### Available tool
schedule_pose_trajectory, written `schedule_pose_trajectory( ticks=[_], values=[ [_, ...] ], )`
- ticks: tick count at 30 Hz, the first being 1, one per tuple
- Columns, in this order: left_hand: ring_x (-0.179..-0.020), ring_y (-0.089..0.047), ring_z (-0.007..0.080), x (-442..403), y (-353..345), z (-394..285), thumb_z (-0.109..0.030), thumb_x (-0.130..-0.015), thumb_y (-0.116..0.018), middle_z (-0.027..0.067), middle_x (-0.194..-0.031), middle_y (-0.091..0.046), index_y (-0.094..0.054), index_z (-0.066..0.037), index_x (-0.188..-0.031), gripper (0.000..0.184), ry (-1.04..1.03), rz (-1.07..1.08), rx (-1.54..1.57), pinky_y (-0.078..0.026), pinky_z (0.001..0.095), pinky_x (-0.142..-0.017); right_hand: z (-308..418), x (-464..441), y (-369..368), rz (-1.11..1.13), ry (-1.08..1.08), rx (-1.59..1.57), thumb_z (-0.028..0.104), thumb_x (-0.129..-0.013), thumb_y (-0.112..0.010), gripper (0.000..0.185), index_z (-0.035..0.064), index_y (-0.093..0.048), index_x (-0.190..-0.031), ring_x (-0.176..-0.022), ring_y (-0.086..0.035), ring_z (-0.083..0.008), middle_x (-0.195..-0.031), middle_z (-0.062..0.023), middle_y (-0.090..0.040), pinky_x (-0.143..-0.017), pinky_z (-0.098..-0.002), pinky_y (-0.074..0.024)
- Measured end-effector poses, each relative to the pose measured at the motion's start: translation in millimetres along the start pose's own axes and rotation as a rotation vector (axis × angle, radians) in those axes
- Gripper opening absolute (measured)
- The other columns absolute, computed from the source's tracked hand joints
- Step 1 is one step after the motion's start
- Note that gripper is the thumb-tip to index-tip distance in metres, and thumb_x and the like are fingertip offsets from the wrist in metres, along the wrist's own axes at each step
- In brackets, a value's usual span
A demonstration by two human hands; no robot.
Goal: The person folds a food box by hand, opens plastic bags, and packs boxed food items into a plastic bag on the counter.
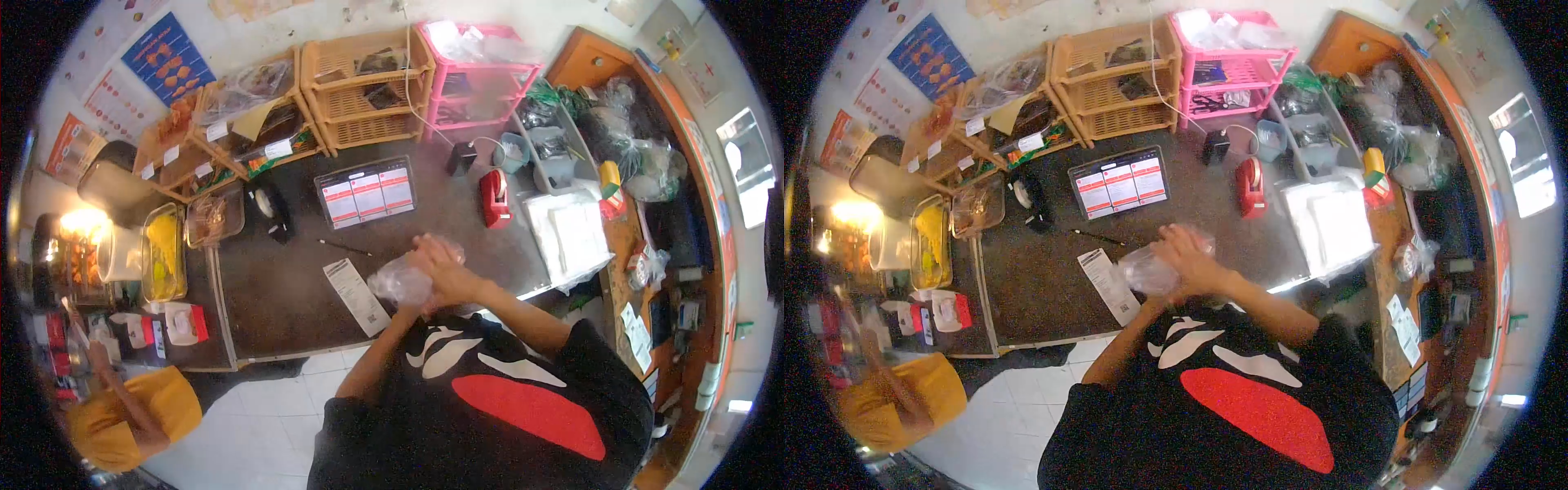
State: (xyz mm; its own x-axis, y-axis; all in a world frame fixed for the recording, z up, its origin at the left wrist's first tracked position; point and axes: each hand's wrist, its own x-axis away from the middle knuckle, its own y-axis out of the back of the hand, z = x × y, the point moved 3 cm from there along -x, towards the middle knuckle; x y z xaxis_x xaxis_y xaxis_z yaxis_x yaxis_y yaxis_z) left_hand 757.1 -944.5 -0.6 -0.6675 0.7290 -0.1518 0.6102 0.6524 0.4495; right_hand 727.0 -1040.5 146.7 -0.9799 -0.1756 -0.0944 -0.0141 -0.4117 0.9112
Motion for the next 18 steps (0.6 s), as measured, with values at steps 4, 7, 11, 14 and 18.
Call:
schedule_pose_trajectory(
  ticks=[4, 7, 11, 14, 18],
  values=[
    [-0.100, -0.049, 0.0233, -2, 8, -2, -0.028, -0.089, -0.052, 0.0114, -0.112, -0.053, -0.049, -0.001, -0.122, 0.042, -0.011, 0.009, 0.004, -0.042, 0.0349, -0.087, -4, -7, -79, -0.169, -0.045, -0.347, 0.023, -0.071, -0.068, 0.050, 0.0036, -0.052, -0.114, -0.120, -0.040, -0.0381, -0.123, -0.0255, -0.044, -0.100, -0.0491, -0.0329],
    [-0.097, -0.050, 0.0220, 1, 11, -3, -0.025, -0.090, -0.050, 0.0107, -0.110, -0.053, -0.049, -0.001, -0.122, 0.039, -0.016, 0.018, 0.005, -0.043, 0.0337, -0.085, 15, -5, -78, -0.147, -0.244, -0.588, 0.016, -0.072, -0.062, 0.034, 0.0026, -0.055, -0.103, -0.106, -0.049, -0.0384, -0.105, -0.0225, -0.052, -0.090, -0.0479, -0.0373],
    [-0.094, -0.051, 0.0202, 4, 26, -9, -0.021, -0.093, -0.048, 0.0097, -0.108, -0.054, -0.048, -0.001, -0.122, 0.036, -0.053, -0.003, 0.019, -0.045, 0.0322, -0.083, 28, 10, -70, -0.121, -0.171, -0.643, 0.014, -0.076, -0.060, 0.037, 0.0044, -0.053, -0.111, -0.097, -0.055, -0.0380, -0.097, -0.0213, -0.056, -0.083, -0.0457, -0.0417],
    [-0.091, -0.052, 0.0189, -7, 61, -32, -0.019, -0.094, -0.046, 0.0089, -0.107, -0.054, -0.048, -0.001, -0.123, 0.034, -0.157, -0.077, 0.029, -0.046, 0.0310, -0.082, 36, 8, -21, -0.118, -0.056, -0.783, 0.018, -0.076, -0.063, 0.047, 0.0048, -0.051, -0.119, -0.105, -0.052, -0.0379, -0.110, -0.0201, -0.055, -0.090, -0.0427, -0.0404],
    [-0.087, -0.053, 0.0171, -42, 120, -81, -0.015, -0.096, -0.044, 0.0079, -0.104, -0.054, -0.047, -0.001, -0.123, 0.031, -0.217, -0.214, 0.019, -0.047, 0.0294, -0.080, 48, 13, 83, -0.273, 0.114, -0.712, 0.017, -0.069, -0.065, 0.061, 0.0028, -0.045, -0.125, -0.124, -0.038, -0.0392, -0.129, -0.0211, -0.045, -0.105, -0.0454, -0.0292]
  ],
)
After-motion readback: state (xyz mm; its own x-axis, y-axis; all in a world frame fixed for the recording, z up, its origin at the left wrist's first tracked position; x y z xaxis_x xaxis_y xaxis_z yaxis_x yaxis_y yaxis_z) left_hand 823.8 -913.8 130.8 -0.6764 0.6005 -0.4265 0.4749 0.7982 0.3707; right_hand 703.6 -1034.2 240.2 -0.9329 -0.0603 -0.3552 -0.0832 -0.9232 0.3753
